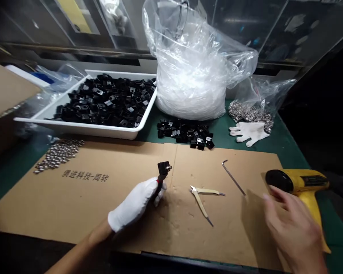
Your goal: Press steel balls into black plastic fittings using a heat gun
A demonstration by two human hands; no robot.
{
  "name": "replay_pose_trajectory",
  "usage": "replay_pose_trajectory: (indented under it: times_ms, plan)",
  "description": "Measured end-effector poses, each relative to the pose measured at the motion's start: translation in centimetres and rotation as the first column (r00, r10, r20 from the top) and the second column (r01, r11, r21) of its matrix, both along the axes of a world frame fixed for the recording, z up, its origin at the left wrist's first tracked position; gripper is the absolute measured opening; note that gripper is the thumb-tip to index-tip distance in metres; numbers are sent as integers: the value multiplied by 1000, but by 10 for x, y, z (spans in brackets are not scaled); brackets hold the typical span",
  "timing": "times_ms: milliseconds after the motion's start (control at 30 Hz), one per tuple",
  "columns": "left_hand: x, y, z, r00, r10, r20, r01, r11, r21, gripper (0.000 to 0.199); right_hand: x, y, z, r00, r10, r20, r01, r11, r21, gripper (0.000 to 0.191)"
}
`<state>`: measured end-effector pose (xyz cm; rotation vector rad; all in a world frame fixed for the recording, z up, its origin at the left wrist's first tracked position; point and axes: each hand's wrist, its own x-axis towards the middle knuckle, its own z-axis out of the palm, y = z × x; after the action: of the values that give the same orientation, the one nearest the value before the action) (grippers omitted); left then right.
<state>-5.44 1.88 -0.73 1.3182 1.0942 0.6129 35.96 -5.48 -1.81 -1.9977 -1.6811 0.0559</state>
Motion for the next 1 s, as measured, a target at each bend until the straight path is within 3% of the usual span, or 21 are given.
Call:
replay_pose_trajectory:
  times_ms: [33,100,233,333,433,567,633,700,733,833,1000]
  plan:
    - [2,-4,-3,1000,10,-2,-10,999,40,55,-17,12,-6,997,81,9,-80,996,-34,43]
    - [6,-10,-7,1000,23,10,-24,996,85,56,-45,41,-22,988,156,22,-153,985,-81,46]
    - [11,-17,-14,996,58,64,-64,994,86,64,-68,85,-50,992,108,64,-100,988,-116,43]
    - [11,-21,-19,982,121,142,-126,992,21,65,-69,94,-53,995,92,28,-87,987,-132,34]
    - [10,-25,-25,958,174,226,-150,981,-121,65,-69,88,-42,996,59,-64,-67,988,-139,33]
    - [9,-30,-31,936,195,294,-107,951,-290,68,-88,63,-7,945,27,-326,-93,978,-189,38]
    - [8,-32,-33,938,186,292,-89,944,-318,69,-110,48,15,864,54,-501,-159,973,-170,41]
    - [8,-32,-33,943,173,283,-80,947,-312,69,-136,37,35,674,125,-728,-286,953,-101,39]
    - [8,-32,-32,946,165,278,-76,949,-305,68,-149,34,42,618,160,-770,-331,941,-69,34]
    - [8,-32,-29,957,143,252,-69,957,-280,68,-177,31,57,534,238,-811,-393,919,11,23]
    - [7,-34,-27,974,110,200,-63,972,-227,67,-190,36,61,511,305,-804,-453,890,49,18]
